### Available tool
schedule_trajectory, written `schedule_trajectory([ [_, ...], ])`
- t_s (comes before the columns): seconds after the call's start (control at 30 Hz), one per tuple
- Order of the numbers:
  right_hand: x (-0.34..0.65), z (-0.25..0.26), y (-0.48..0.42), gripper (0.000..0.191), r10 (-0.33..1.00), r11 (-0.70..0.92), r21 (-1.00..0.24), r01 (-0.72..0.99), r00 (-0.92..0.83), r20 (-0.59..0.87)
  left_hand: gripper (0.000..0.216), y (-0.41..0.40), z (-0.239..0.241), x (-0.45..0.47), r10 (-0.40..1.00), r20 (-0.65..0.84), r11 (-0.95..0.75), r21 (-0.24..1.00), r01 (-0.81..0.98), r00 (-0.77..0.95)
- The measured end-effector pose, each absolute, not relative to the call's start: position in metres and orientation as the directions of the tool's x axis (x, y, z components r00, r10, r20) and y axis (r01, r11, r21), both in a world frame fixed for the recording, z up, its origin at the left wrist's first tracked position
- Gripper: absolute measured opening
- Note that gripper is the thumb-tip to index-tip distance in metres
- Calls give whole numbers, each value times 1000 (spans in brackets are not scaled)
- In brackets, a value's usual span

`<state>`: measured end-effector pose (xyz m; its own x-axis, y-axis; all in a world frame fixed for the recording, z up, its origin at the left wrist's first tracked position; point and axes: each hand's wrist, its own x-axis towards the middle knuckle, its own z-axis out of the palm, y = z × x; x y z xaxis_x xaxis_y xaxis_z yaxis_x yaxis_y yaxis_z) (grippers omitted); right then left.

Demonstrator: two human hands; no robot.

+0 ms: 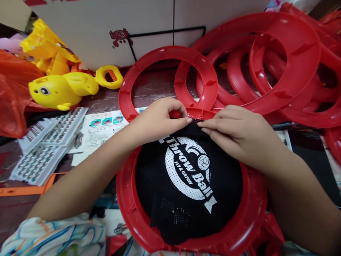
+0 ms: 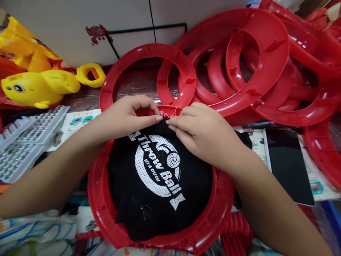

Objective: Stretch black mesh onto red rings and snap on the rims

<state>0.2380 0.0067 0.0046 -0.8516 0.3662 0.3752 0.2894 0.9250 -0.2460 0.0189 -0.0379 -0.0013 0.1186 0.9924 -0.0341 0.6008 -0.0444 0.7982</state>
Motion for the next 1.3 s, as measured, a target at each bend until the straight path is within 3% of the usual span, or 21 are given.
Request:
schedule_trajectory([
  [0.2, 237, -1, 9, 29, 351, 935, -180, 306, -866, 355, 16, -37, -3, 19, 994, -80, 27, 840, 543, 75],
  [0.37, 236, -2, 11, 31, 320, 947, -116, 299, -872, 371, 17, -37, -8, 20, 998, -24, -17, 822, 570, 64],
  [0.87, 238, -3, 11, 33, 356, 934, -123, 335, -858, 369, 17, -37, -11, 24, 999, 0, -18, 809, 588, 32],
  [1.3, 237, -2, 11, 36, 387, 922, -101, 373, -880, 276, 20, -37, -9, 25, 999, -13, -19, 770, 638, 46],
])
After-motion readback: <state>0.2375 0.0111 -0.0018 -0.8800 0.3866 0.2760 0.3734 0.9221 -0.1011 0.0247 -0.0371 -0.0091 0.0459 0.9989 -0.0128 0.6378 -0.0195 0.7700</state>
